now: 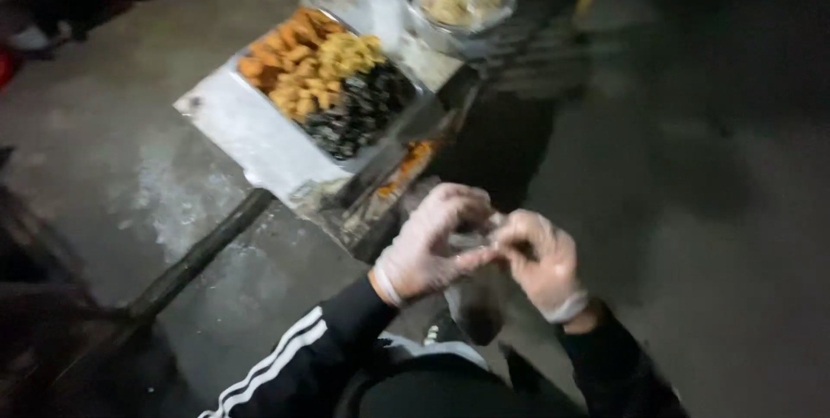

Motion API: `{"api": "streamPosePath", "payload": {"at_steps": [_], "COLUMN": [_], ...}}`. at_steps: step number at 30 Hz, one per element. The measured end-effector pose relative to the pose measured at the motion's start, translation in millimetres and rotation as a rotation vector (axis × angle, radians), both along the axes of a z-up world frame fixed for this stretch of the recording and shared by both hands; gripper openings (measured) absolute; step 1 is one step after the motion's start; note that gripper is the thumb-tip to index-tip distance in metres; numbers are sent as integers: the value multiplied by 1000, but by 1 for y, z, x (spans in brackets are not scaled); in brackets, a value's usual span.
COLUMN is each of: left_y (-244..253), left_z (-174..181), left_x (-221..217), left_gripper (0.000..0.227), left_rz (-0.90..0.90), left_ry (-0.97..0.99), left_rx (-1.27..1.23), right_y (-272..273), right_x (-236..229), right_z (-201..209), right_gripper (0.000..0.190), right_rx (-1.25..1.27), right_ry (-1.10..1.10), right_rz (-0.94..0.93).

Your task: The person prepares food at a street stall, adding ingredients from a plastic bag into a pan of hot oil on a portable gas stove. They stir the mixture with chopsticks and handle various fried items on a nearby tray.

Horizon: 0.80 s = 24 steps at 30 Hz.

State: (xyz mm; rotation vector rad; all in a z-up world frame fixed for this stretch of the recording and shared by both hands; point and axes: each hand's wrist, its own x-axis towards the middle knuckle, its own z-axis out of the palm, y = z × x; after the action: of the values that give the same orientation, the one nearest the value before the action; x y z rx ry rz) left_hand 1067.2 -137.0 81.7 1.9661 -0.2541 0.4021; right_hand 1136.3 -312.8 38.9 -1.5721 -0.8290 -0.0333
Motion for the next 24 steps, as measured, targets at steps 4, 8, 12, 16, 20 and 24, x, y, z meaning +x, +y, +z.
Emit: {"api": "streamPosePath", "payload": {"at_steps": [4,8,12,16,20,24], "left_y": [-31,-51,-50,-29,4,48], "left_z": [-19,-4,-56,-86,-76,-40], "left_x": [46,98,170,223,254,284], "left_gripper": [111,103,69,51,46,21], "left_rz": [-182,-293,-150,-76,83,242], "left_ry": [88,207,5,200,603,136], "left_rx": [-278,-349,-472,-262,89,341], "right_y": [-4,11,33,47,48,46], "right_x": [43,82,128,191,261,320], "right_z": [58,49,65,58,54,20], "right_gripper": [11,14,11,11,7,11], "right_rx": [181,243,75,64,-128,-26], "right_ry": [278,320,199,131,-4,356], "right_rz": [176,238,175,173,21,-92]}}
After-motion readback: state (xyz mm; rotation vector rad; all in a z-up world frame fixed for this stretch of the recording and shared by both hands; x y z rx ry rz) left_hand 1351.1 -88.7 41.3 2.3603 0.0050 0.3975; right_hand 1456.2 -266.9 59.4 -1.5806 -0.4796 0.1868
